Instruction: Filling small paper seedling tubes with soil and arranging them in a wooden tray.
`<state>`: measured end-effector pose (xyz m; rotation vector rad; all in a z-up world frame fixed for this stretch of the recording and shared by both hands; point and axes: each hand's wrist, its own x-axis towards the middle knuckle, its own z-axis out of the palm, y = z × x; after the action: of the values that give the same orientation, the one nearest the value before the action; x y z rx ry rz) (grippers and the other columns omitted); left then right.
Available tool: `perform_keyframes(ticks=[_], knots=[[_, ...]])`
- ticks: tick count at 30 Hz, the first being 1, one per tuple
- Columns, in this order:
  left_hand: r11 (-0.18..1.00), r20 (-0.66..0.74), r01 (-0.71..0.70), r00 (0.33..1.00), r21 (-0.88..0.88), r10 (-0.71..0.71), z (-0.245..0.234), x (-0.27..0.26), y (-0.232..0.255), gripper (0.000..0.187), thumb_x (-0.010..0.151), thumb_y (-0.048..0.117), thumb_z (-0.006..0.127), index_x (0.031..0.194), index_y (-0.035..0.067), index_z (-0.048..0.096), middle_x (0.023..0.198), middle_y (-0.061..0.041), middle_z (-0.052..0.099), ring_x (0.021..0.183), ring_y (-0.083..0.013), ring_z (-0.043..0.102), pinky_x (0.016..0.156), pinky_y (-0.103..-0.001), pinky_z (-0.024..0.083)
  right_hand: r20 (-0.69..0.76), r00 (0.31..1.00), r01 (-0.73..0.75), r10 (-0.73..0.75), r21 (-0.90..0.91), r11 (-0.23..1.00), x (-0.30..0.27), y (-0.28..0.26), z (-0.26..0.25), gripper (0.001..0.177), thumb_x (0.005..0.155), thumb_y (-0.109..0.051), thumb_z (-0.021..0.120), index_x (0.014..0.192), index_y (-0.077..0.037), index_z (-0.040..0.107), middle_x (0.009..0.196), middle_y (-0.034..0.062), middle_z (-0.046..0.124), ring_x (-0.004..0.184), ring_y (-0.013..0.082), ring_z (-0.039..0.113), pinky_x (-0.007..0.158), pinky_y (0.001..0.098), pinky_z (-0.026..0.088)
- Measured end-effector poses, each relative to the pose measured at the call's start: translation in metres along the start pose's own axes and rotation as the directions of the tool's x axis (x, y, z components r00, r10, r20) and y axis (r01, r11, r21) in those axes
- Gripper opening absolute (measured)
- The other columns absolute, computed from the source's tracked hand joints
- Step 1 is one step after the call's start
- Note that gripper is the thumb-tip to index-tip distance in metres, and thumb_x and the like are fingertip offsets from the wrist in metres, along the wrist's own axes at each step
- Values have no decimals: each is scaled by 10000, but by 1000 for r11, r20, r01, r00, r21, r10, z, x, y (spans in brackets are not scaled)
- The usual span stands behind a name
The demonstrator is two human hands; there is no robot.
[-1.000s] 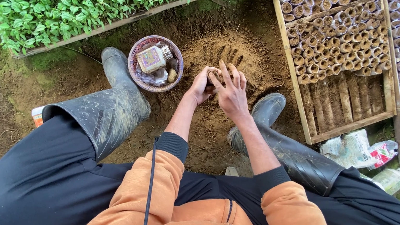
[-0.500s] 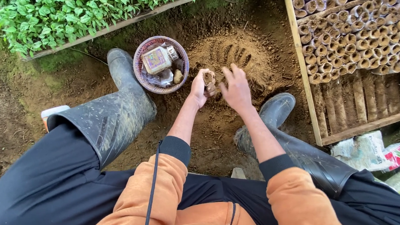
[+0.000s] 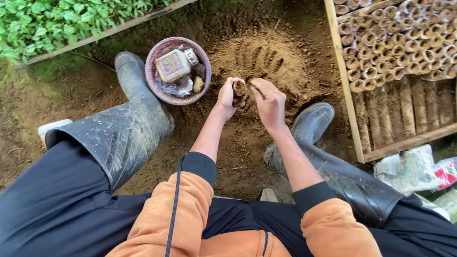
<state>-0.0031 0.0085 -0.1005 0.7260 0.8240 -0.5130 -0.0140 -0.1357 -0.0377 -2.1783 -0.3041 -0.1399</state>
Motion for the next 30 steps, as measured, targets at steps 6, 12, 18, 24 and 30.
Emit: perform_keyframes(ticks=[6,12,18,24,30], knots=[[999,-44,29,999,18,-28,39,-7,-2,253,822,461,631,709,236,604,585,13,588,364,-67,433,370,-169,247,-24,974,221,-226,-121,968,-1,-19,-16,548,892,-245,843,1372,-85,632,1372,155,631,1219,336,618,1022,458,533],[1000,87,19,996,-8,-18,44,-15,-5,324,801,530,658,802,207,690,687,-38,645,527,-192,571,506,-284,492,74,969,247,-237,-359,900,-17,7,-14,640,1059,-526,514,1595,-208,369,1646,177,293,1442,417,372,1124,557,415],[1000,140,-20,990,18,18,27,3,-25,335,819,523,679,933,215,745,793,-40,689,619,-193,646,586,-259,533,97,967,254,-236,-465,848,-23,14,-12,577,1067,-525,478,1555,-219,448,1636,209,308,1459,423,331,1142,525,339],[995,122,-101,987,-7,101,28,-14,-20,313,878,466,633,974,190,745,845,-57,740,702,-191,695,631,-257,563,175,961,275,-213,-542,794,-26,18,-6,544,1065,-567,407,1520,-281,496,1662,161,283,1508,403,228,1180,561,232],[986,74,-165,983,-22,166,9,23,-35,316,882,436,664,974,151,763,904,-103,772,757,-216,719,692,-328,610,198,952,305,-232,-604,736,-25,5,-3,501,1047,-497,500,1530,-368,470,1686,160,220,1511,405,203,1181,567,203]])
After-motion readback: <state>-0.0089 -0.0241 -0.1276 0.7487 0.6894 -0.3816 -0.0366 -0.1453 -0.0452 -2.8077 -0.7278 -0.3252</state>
